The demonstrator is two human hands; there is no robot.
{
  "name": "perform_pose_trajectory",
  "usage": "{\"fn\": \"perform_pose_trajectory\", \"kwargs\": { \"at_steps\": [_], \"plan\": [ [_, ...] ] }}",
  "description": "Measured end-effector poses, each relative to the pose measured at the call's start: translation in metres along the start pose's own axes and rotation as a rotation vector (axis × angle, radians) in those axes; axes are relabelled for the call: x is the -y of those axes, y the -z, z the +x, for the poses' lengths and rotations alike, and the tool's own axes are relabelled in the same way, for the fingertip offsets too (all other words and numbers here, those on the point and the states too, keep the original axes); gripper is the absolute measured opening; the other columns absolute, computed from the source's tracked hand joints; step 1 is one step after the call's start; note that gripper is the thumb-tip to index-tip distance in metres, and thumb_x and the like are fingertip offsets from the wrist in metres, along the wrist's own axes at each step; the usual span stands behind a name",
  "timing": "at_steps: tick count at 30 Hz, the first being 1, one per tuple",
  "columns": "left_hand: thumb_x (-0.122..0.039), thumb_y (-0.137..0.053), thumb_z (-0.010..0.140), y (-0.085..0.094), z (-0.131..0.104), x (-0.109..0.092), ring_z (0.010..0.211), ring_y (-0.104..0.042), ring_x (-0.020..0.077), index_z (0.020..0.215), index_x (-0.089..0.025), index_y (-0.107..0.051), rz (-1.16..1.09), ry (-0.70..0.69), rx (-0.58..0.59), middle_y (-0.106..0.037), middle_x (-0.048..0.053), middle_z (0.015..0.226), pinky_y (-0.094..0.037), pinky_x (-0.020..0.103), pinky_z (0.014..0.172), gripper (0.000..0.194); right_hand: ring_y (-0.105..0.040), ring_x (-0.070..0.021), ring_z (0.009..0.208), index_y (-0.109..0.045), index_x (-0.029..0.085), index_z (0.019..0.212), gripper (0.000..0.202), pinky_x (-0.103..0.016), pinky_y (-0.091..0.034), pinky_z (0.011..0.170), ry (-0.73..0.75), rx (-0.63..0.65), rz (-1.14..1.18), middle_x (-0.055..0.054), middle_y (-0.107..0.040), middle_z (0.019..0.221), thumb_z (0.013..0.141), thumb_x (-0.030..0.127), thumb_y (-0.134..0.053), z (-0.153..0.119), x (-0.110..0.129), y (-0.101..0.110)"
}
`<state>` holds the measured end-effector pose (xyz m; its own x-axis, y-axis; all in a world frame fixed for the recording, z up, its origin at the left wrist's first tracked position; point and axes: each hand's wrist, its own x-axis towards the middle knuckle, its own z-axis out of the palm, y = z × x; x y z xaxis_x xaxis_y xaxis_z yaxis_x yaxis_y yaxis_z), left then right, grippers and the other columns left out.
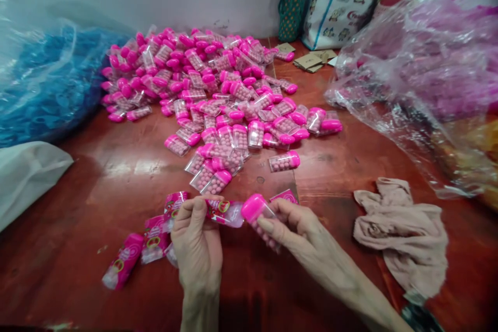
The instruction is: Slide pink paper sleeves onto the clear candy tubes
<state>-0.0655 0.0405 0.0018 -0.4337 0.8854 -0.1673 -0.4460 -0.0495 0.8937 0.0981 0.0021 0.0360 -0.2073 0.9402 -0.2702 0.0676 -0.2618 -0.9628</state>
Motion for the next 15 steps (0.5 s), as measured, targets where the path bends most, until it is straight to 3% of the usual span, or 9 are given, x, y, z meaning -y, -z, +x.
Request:
{"fn": "perform_pose_trajectory", "kwargs": {
  "at_steps": [7,11,15],
  "plan": [
    [-0.018,-0.067,0.071,-0.006,-0.008,0.003,0.065,-0.062,0.0114,0.066,-0.018,-0.061,0.084,-0.126,0.010,-0.070,-0.001,0.067,-0.047,0.023,0.066,0.008,-0.047,-0.0081,0.055,-0.056,0.016,0.077,0.027,-0.019,-0.036,0.050,-0.101,0.001,0.354,0.003,-0.052,0.065,0.086,0.041,-0.051,-0.003,-0.007,-0.013],
    [-0.020,-0.066,0.072,-0.009,-0.010,0.003,0.064,-0.063,0.0130,0.065,-0.016,-0.060,0.111,-0.099,0.034,-0.069,0.000,0.067,-0.049,0.024,0.063,0.011,-0.044,-0.0076,0.052,-0.054,0.016,0.073,0.030,-0.019,-0.035,0.049,-0.131,-0.001,0.316,0.004,-0.049,0.061,0.085,0.043,-0.051,-0.006,-0.014,-0.015],
    [-0.029,-0.072,0.068,-0.014,-0.013,0.003,0.060,-0.065,0.0152,0.079,-0.016,-0.063,0.052,0.002,0.070,-0.071,0.003,0.074,-0.052,0.026,0.060,0.020,-0.042,-0.0088,0.055,-0.057,0.017,0.077,0.026,-0.020,-0.034,0.051,-0.037,-0.122,0.156,0.004,-0.047,0.061,0.088,0.039,-0.048,-0.006,-0.019,-0.020]
  ]
}}
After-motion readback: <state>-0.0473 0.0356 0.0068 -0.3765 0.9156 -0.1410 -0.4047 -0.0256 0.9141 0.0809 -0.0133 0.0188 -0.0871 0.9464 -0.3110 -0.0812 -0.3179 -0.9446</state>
